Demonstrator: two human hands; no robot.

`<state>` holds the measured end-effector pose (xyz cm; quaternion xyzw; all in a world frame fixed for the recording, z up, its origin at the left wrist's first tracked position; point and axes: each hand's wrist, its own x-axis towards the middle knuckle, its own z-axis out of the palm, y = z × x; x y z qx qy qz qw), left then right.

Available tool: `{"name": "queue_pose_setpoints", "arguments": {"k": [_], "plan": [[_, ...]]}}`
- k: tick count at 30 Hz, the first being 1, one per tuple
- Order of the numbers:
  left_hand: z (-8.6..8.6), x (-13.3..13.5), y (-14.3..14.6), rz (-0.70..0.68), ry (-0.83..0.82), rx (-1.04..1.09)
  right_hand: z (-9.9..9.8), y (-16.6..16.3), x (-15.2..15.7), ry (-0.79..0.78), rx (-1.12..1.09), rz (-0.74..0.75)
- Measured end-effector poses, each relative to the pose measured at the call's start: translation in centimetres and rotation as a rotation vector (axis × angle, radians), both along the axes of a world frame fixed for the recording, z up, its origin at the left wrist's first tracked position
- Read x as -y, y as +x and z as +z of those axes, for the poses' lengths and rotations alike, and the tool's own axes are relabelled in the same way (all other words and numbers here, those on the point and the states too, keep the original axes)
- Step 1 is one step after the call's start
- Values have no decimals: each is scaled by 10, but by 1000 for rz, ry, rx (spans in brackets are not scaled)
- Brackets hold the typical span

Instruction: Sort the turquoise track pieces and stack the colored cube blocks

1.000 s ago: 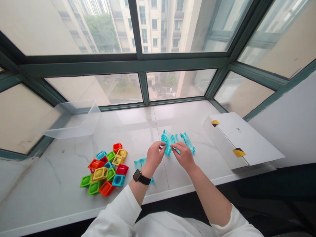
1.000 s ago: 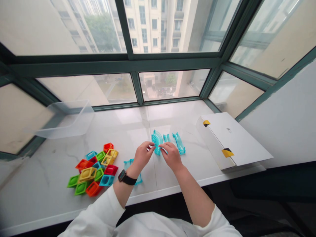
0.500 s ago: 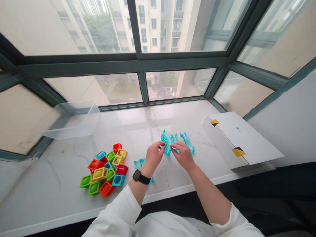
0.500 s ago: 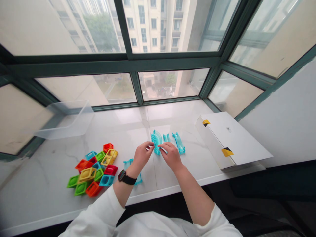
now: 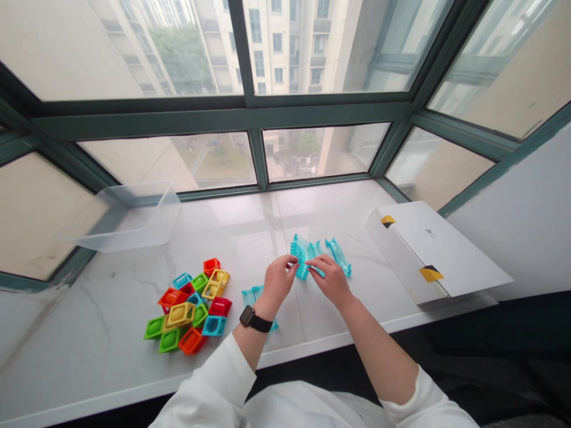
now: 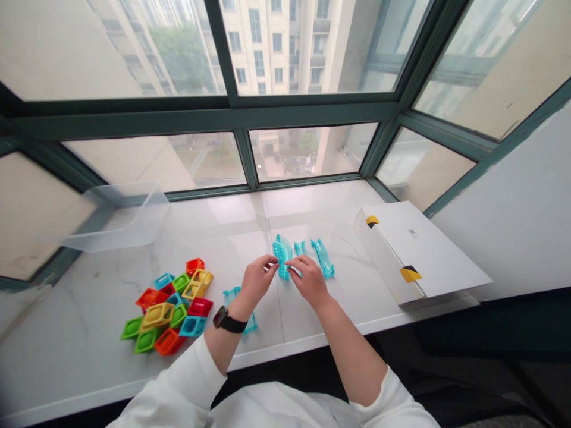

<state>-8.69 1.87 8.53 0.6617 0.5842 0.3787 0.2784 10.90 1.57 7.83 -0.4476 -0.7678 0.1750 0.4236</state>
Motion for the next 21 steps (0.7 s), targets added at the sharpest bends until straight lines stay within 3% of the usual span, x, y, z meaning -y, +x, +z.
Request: {"name": "queue_pose_setpoints", "arguments": {"k": [21], "plan": [[-2, 0, -1, 2, -31, 9, -5, -2, 1, -45, -2, -3]]}}
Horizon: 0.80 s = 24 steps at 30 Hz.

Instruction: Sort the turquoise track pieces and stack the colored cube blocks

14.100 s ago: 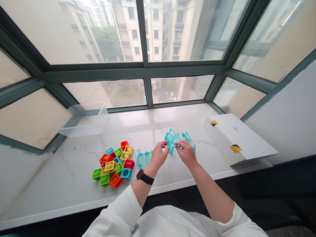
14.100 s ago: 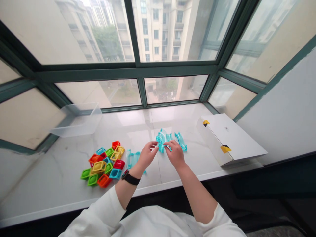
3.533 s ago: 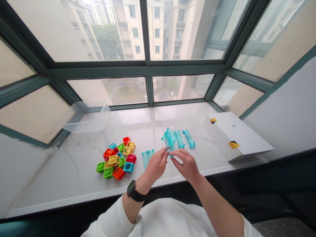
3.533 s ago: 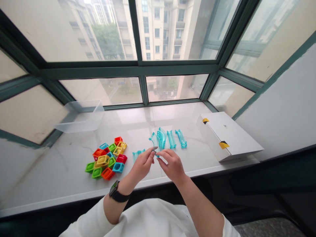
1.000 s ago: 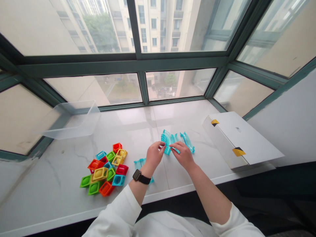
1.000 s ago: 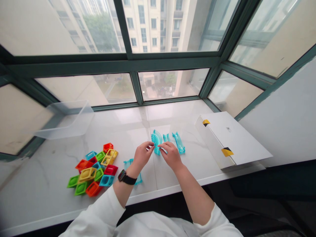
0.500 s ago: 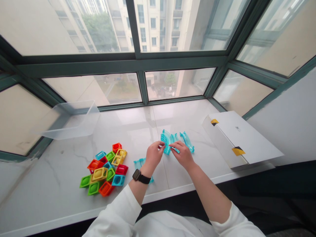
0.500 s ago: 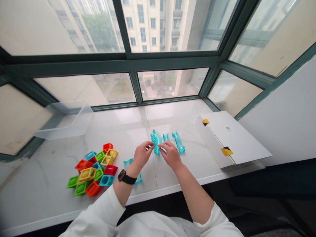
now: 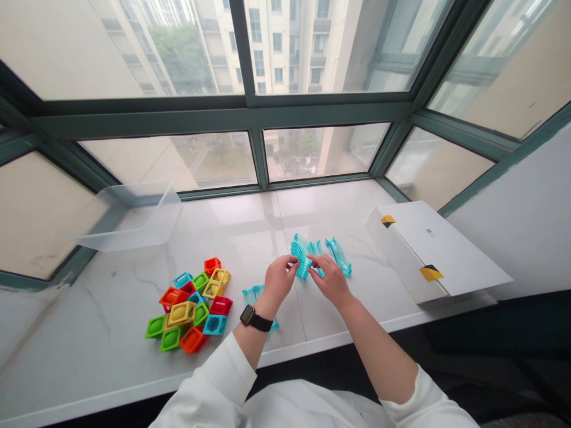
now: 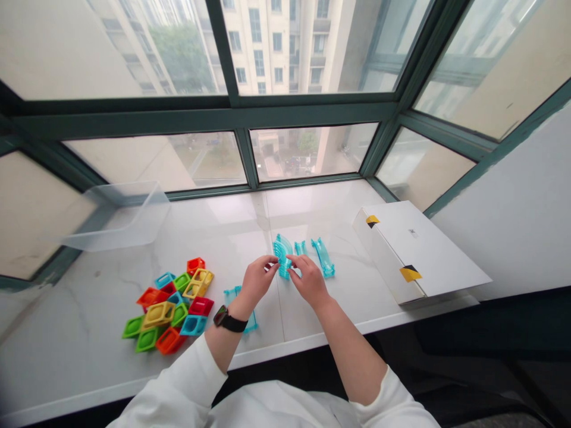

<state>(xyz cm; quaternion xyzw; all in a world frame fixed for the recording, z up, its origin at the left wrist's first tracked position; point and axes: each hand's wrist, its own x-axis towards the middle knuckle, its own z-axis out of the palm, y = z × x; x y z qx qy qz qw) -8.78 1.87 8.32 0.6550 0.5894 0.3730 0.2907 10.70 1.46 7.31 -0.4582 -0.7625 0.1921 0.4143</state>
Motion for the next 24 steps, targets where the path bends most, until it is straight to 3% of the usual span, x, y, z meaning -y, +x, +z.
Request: {"name": "queue_pose_setpoints", "arguments": {"k": [24], "plan": [[-3, 1, 0, 3, -11, 20, 0, 3, 4, -43, 2, -15]]}}
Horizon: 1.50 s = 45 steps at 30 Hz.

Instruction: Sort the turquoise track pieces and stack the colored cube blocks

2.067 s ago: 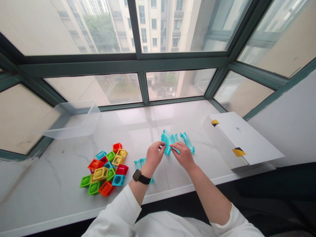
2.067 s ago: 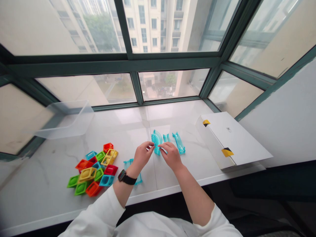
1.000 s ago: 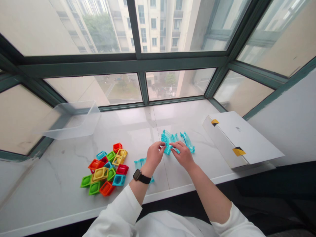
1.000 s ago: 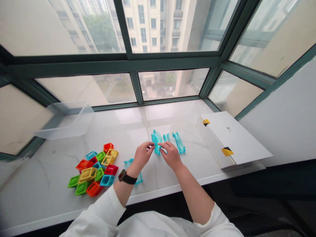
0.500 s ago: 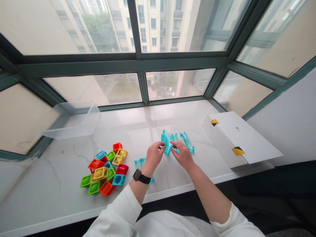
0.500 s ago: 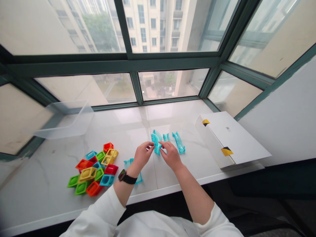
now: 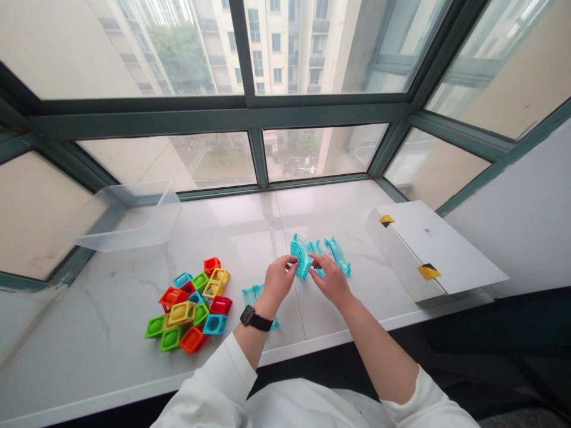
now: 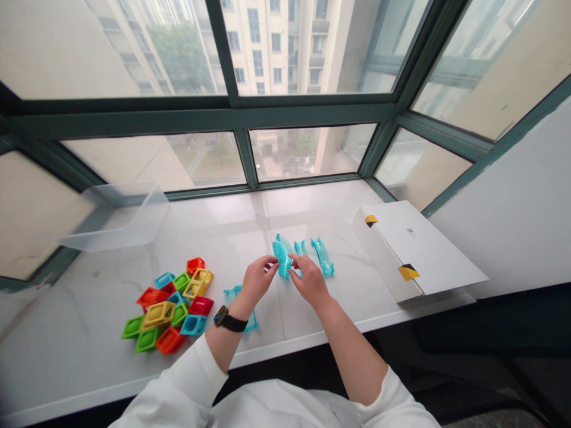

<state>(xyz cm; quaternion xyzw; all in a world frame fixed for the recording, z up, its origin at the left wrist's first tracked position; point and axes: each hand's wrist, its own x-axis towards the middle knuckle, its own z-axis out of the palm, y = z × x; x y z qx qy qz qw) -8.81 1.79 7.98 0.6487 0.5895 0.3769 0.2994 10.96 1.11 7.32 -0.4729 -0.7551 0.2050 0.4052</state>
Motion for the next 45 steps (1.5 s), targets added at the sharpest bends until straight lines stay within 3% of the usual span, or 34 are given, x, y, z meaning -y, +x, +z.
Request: {"name": "queue_pose_setpoints", "arguments": {"k": [6, 10, 16, 22, 27, 31, 45], "plan": [[-1, 0, -1, -1, 4, -8, 8, 1, 16, -117, -125, -123], [-1, 2, -5, -14, 14, 5, 10, -4, 37, -313, -192, -189], [-5, 3, -10, -20, -30, -3, -11, -15, 56, -524, -87, -215], [-8, 1, -8, -51, -59, -43, -43, -30, 54, -573, -64, -228], [-11, 1, -7, -51, -73, -46, -58, -41, 50, -589, -134, -202], [-15, 2, -8, -49, -76, -57, -60, -43, 48, -682, -183, -208], [-13, 3, -9, -39, -37, -65, -61, -42, 48, -733, -189, -217]]}}
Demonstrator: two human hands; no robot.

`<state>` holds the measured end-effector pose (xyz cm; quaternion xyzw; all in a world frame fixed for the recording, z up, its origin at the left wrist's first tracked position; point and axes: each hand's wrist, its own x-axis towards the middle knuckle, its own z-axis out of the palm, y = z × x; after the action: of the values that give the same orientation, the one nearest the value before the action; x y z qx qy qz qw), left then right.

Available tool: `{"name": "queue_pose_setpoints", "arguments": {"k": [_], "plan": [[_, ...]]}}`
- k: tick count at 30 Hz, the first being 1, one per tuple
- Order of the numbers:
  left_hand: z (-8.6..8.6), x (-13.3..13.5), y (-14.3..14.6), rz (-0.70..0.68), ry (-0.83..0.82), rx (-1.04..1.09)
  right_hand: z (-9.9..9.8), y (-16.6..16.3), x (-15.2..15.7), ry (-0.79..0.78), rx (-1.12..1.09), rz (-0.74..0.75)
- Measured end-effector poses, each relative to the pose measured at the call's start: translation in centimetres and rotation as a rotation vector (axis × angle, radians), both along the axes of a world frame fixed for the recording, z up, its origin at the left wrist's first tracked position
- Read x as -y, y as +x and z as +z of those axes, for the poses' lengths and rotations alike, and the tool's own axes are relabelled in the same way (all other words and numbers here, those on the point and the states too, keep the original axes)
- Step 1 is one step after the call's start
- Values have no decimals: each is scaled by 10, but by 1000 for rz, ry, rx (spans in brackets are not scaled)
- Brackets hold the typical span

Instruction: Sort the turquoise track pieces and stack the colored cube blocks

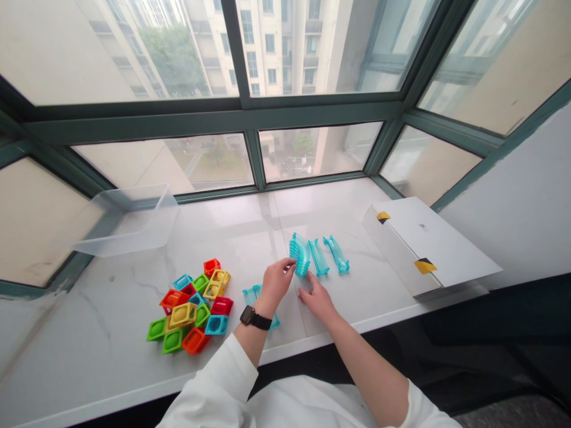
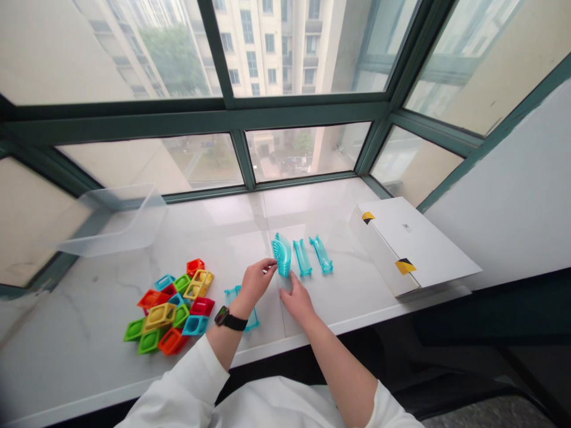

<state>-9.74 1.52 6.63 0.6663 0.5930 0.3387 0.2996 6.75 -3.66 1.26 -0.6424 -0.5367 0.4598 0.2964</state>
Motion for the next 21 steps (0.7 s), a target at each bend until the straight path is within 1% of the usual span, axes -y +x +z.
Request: {"name": "queue_pose_setpoints", "arguments": {"k": [5, 13, 21], "plan": [[-2, 0, -1, 2, -4, 5, 2, 1, 1, 39, -8, 17], [2, 3, -3, 2, -19, 11, 5, -1, -1, 41, 9, 28], [1, 4, -7, 9, -29, 13, 3, -3, -3, 73, 15, 30]]}}
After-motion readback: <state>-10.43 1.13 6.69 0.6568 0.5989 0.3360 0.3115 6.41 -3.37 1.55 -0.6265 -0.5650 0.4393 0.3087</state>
